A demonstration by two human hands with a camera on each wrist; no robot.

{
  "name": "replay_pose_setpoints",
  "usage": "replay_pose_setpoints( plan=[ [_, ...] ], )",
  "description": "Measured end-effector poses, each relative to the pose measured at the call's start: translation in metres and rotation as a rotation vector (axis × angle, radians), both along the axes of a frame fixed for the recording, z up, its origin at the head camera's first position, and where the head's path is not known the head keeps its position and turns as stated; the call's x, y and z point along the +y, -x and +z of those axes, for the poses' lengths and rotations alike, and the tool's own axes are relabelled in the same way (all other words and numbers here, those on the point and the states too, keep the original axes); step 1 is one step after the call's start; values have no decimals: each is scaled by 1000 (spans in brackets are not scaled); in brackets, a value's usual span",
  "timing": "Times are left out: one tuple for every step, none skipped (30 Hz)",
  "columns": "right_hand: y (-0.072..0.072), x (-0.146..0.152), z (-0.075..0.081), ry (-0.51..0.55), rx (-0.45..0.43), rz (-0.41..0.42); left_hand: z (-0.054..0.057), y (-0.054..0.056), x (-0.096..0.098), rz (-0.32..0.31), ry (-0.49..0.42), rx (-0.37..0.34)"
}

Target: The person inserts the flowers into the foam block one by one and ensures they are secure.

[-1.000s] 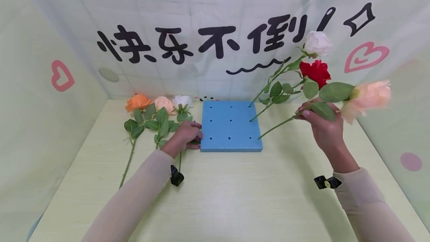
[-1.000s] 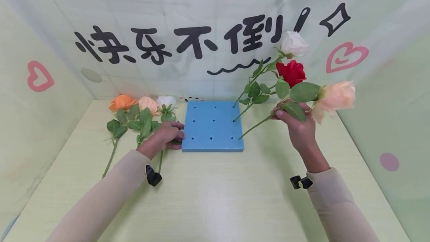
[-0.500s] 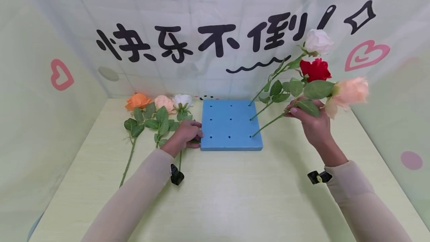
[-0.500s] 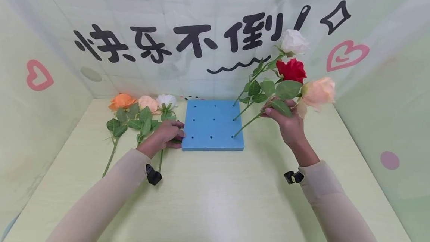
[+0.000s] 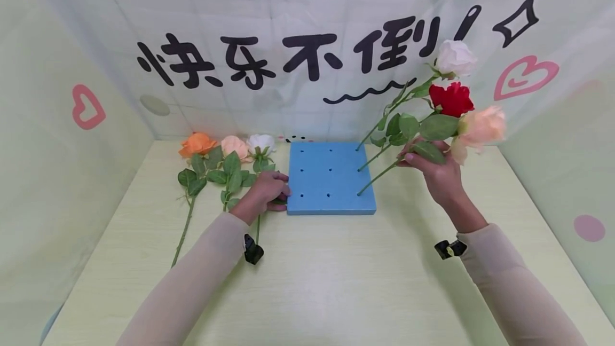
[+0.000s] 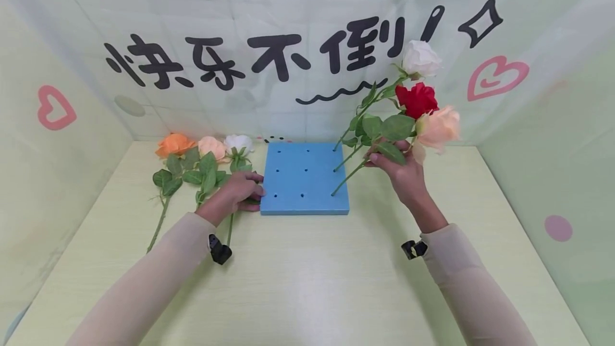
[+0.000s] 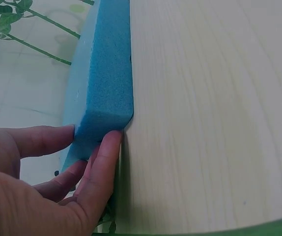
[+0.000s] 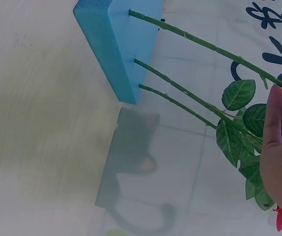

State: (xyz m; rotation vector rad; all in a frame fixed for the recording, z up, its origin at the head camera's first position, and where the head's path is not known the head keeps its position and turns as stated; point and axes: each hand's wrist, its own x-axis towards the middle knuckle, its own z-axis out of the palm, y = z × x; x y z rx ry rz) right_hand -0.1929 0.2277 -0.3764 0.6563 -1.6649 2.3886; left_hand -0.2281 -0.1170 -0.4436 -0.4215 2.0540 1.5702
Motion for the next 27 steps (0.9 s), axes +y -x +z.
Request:
replay_pose_setpoints(
  plan=[
    [0, 0, 0, -10, -4, -2, 0, 0, 0, 0, -1, 1],
    [0, 0, 0, -24, -9, -8, -1, 0, 0, 2, -1, 3],
    [0, 0, -1, -38, -9, -9, -1, 0, 0, 2, -1, 5],
    [0, 1, -1, -52, -9, -12, -1, 0, 0, 1, -1, 7],
    [0, 1, -1, -67, -9, -14, -1, 0, 0, 2, -1, 9],
    [0, 2, -1, -84, -7, -20, -1, 0, -1, 0, -1, 12],
    [0, 2, -1, -99, -8, -28, -1, 0, -1, 1, -1, 13],
    [0, 2, -1, -108, -8, -33, -1, 0, -1, 0, 0, 16],
    [0, 2, -1, -119, -7, -36, -1, 0, -1, -2, 0, 18],
    [0, 2, -1, -128, -7, -38, -2, 0, -1, -3, -1, 20],
    [0, 2, -1, -134, -8, -38, -2, 0, -1, -1, -1, 20],
    [0, 2, -1, -142, -6, -39, -2, -1, -1, 0, -3, 20],
    [0, 2, -1, -149, -4, -39, -1, -1, -1, 3, -3, 18],
    [0, 2, -1, -158, -3, -40, -1, -1, -1, 4, -4, 18],
    [1, 1, -1, -168, 2, -40, -1, -1, -1, 7, -6, 17],
    [1, 1, -1, -173, 5, -39, -1, -1, -1, 10, -6, 16],
    [2, 1, 0, -179, 8, -41, 0, -2, -1, 12, -7, 15],
    [2, 1, 0, -184, 10, -45, 0, -2, -1, 14, -7, 16],
    [3, 1, 0, -191, 10, -47, 0, -2, -1, 15, -7, 16],
    [4, 1, 0, -197, 8, -45, 0, -2, -1, 16, -8, 17],
    [4, 1, 0, -206, 3, -42, -1, -2, -1, 17, -8, 18],
    [4, 1, 0, -216, -3, -38, -1, -2, -1, 18, -8, 18],
    [5, 1, 0, -228, -5, -37, -1, -2, 0, 20, -9, 17],
    [6, 1, 0, -234, -5, -33, -2, -1, 0, 22, -8, 17],
    [6, 2, -1, -241, -3, -32, -2, -1, 0, 23, -8, 18],
    [7, 2, -1, -247, -2, -32, -2, -1, 0, 25, -8, 20],
    [7, 2, -1, -252, -1, -33, -3, -1, 0, 26, -6, 21]
  ],
)
